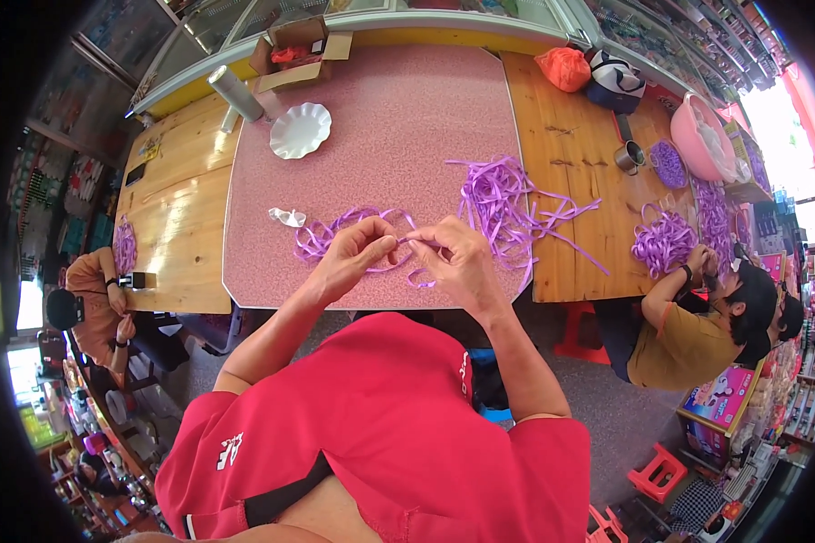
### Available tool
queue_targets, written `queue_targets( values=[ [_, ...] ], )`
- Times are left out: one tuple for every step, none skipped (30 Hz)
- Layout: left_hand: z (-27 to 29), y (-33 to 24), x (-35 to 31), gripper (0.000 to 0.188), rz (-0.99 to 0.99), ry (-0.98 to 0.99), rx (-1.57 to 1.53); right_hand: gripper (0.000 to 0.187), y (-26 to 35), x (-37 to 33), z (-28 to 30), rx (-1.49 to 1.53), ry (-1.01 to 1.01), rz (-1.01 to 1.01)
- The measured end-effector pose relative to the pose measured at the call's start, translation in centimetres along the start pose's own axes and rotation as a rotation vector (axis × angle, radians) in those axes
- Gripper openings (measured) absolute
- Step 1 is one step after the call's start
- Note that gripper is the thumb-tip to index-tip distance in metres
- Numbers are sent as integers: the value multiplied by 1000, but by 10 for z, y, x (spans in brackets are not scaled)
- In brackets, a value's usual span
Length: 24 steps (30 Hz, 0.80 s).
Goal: The recorder is assembling or sorting purple ribbon loops at a workbench.
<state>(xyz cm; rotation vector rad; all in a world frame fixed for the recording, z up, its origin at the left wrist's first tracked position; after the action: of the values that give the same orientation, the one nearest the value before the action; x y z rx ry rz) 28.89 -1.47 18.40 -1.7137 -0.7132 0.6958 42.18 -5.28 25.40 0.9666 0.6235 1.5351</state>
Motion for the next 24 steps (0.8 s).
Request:
queue_targets(
  values=[
    [-2, -1, 2, 20, -9, 12, 0, 14, -2, 0, 0, 0, -5, -3],
    [-1, -1, 4, 20, -8, 17, 1, 13, -6, 0, 2, 27, -26, -20],
    [1, -9, 5, 22, -76, 14, 133, 12, -8, 0, 4, 54, -48, -36],
    [1, -17, 5, 24, -145, 11, 264, 12, -10, 0, 4, 55, -51, -38],
    [0, -20, 6, 24, -144, 13, 265, 10, -13, -1, 4, 61, -58, -63],
    [-2, -37, 3, 26, -272, -29, 508, 9, -17, -1, 4, 68, -64, -88],
    [-7, -54, 0, 29, -401, -72, 749, 9, -16, 0, 4, 68, -66, -89],
    [-9, -59, 2, 29, -401, -71, 749, 8, -15, 1, 3, 74, -49, -101],
    [-22, -74, -2, 31, -553, -66, 928, 7, -15, 1, 2, 79, -32, -113],
    [-35, -84, -7, 33, -707, -61, 1107, 7, -16, 2, 2, 79, -33, -114],
    [-35, -84, -5, 33, -707, -59, 1106, 8, -20, 2, -1, 120, -12, -138],
    [-41, -81, -3, 30, -731, -9, 1160, 9, -24, 2, -4, 161, 8, -164],
    [-47, -78, -3, 28, -754, 43, 1214, 9, -26, 3, -3, 162, 5, -167],
    [-45, -77, -1, 28, -753, 49, 1212, 10, -31, 4, -7, 177, 58, -193],
    [-46, -72, 2, 21, -740, 103, 1249, 12, -35, 4, -12, 193, 110, -219],
    [-47, -67, 4, 17, -727, 158, 1286, 12, -36, 5, -11, 193, 106, -223],
    [-45, -67, 5, 17, -727, 163, 1283, 13, -39, 5, -15, 230, 150, -275],
    [-46, -64, 3, 17, -738, 224, 1274, 14, -42, 3, -19, 266, 193, -327],
    [-48, -62, 2, 17, -747, 282, 1267, 14, -41, 4, -19, 267, 192, -327],
    [-47, -62, 1, 17, -747, 282, 1267, 14, -38, 4, -23, 261, 229, -312],
    [-49, -59, -1, 15, -731, 354, 1189, 14, -35, 4, -27, 255, 267, -296],
    [-50, -57, -3, 13, -716, 426, 1109, 14, -37, 2, -28, 255, 266, -297],
    [-47, -56, -3, 13, -716, 427, 1110, 13, -35, 2, -30, 197, 269, -228],
    [-41, -49, -2, 12, -633, 466, 1042, 12, -32, 1, -32, 140, 273, -160]
  ],
)
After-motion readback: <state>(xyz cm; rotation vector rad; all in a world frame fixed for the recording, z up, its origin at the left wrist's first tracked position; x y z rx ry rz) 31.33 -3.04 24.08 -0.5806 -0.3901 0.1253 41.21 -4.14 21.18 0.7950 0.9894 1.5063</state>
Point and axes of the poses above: each hand's wrist, its own x-axis towards the middle knuckle, its own z-axis out of the back of the hand, y = z × x, the point moved 10 cm from there along x, towards the middle knuckle, and after that the axes turned 4 degrees about -x, right-handed, at the moved point
